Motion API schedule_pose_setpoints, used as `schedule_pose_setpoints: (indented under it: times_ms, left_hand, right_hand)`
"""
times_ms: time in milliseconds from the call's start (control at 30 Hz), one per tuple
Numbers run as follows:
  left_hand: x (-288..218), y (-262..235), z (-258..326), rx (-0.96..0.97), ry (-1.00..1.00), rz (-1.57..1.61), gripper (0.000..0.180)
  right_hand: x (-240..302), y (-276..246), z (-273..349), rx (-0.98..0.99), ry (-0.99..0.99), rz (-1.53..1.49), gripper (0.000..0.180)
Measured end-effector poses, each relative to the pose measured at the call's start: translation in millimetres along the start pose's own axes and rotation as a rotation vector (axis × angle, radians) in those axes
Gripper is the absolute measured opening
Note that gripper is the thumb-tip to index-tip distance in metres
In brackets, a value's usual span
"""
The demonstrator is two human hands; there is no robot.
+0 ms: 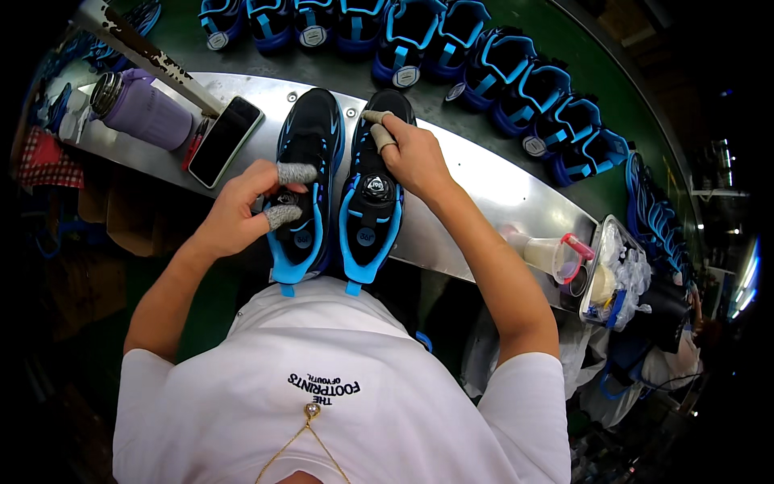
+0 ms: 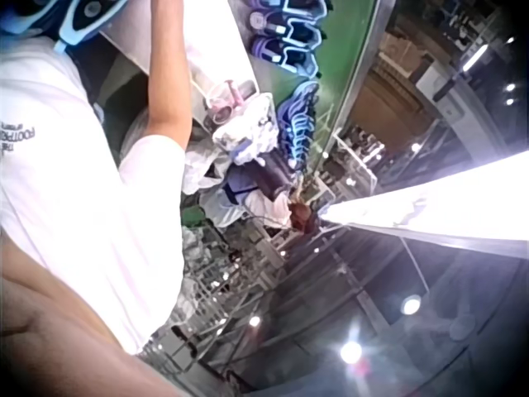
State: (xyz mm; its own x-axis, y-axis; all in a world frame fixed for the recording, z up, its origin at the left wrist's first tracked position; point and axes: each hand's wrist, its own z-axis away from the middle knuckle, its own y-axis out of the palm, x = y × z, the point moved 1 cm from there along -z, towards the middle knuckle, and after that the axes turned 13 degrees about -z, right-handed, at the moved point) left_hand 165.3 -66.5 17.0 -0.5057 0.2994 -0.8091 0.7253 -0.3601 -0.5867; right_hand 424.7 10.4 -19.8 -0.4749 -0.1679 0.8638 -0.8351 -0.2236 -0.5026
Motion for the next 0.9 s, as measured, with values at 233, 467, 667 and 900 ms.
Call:
schedule_pose_setpoints:
  times_ms: [233,467,667,900]
  left_hand:
    - [-34.0,10.6,13.9,-0.103,0.201,-0.378,0.033]
    - [-58.4,33.2,58.0,-0.001,-0.812,0.979,0.044]
    - [-59.1,76.1,31.7,-0.078,-0.785,0.900,0.029]
    - [-53.5,77.7,37.1,-0.162,-0.399,0.004,0.018]
  right_hand:
    - [-7.4,-20.4,13.7,0.009,-0.003,0.030,0.030]
    - [26.1,-31.5,-0.7,0.146,-0.103,0.113,0.036]
    - [44.4,9.1,-14.5,0.464,-0.146,0.460,0.043]
    - [23.1,7.1,-11.9,0.437,-0.229,0.266,0.044]
